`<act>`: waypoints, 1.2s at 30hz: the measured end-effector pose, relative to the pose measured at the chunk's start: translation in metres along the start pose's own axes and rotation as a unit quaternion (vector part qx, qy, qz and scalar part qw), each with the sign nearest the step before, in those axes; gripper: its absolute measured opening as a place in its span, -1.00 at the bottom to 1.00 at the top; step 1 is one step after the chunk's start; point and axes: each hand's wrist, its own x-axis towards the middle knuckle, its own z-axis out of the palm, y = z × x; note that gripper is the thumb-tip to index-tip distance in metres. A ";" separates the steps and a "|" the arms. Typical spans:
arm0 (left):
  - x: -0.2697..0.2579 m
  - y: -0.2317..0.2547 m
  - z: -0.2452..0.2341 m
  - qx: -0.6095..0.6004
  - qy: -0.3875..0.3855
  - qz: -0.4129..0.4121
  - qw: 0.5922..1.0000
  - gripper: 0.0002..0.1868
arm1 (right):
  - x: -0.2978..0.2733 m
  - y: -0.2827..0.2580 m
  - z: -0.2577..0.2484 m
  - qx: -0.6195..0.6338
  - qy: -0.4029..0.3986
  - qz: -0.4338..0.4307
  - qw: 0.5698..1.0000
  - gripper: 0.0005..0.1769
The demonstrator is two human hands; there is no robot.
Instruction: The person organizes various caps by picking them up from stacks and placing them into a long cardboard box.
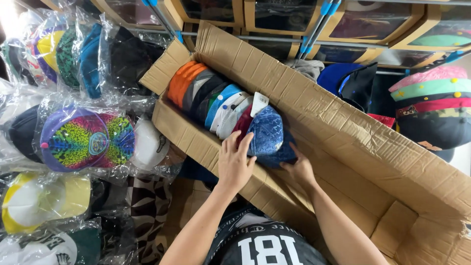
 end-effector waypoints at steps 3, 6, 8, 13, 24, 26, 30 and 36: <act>0.015 0.008 0.000 0.077 -0.072 0.053 0.993 -0.09 | 0.005 -0.007 0.006 -0.080 -0.021 0.005 0.997 0.08; 0.035 0.011 0.004 0.120 -0.150 0.076 0.978 0.01 | 0.012 -0.005 0.013 -0.130 -0.047 0.025 0.990 0.10; 0.049 0.013 0.005 0.144 -0.239 0.040 0.959 0.08 | 0.016 0.004 0.018 -0.153 -0.059 0.008 0.986 0.10; 0.053 0.004 0.015 0.171 -0.241 0.046 0.954 0.01 | -0.027 -0.048 -0.001 -0.200 0.073 -0.106 0.971 -0.10; 0.050 -0.017 0.041 0.212 -0.164 0.110 0.957 0.04 | -0.029 -0.065 0.011 -0.212 0.012 -0.141 0.967 0.12; 0.045 -0.024 0.053 0.226 -0.136 0.101 0.959 0.03 | -0.025 -0.040 0.028 -0.212 0.247 -0.277 0.904 -0.55; 0.049 -0.018 0.056 0.249 -0.131 0.111 0.953 0.06 | -0.039 -0.048 0.019 -0.320 0.041 -0.196 0.926 -0.31; 0.072 0.013 0.032 0.265 -0.240 0.221 0.907 0.12 | -0.044 -0.053 -0.004 -0.343 -0.075 -0.174 0.920 -0.33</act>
